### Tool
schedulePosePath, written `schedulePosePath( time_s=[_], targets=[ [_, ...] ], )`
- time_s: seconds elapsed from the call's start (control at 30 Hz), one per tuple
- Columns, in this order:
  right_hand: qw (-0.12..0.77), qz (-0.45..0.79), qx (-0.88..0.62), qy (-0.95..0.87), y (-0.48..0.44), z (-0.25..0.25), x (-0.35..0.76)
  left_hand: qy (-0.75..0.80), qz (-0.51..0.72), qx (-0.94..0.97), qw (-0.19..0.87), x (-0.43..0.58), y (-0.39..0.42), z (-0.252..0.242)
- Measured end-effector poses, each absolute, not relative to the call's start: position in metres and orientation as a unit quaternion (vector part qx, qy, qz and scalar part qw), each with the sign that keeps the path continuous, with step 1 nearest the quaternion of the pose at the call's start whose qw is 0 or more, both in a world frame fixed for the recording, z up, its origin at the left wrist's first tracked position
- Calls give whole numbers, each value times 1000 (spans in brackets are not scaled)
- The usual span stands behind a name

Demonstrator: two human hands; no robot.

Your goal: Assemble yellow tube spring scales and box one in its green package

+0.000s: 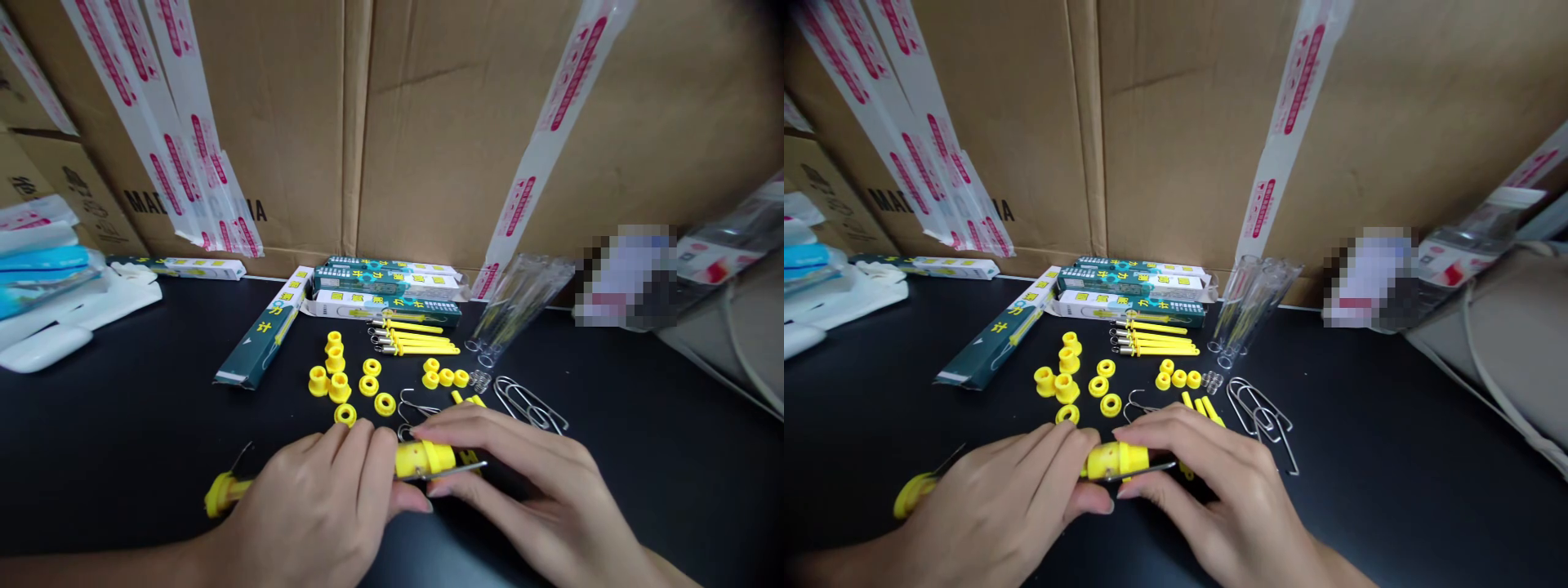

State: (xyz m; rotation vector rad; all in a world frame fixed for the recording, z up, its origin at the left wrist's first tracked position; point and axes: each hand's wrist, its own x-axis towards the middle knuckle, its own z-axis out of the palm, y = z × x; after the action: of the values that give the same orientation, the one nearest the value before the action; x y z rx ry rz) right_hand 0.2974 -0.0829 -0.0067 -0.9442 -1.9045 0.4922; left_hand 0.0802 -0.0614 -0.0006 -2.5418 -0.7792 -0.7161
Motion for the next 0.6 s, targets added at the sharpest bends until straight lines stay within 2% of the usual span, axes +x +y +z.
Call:
schedulePosePath(
  time_s=[0.47, 0.6],
  targets=[
    [485, 413, -413, -651, -82, -13, 287, -262, -275, -891, 248, 81, -62, -7],
    [459, 574, -390, -554, -84, -14, 284, -278, -285, -875, 274, 80, -63, -6]
  ],
)
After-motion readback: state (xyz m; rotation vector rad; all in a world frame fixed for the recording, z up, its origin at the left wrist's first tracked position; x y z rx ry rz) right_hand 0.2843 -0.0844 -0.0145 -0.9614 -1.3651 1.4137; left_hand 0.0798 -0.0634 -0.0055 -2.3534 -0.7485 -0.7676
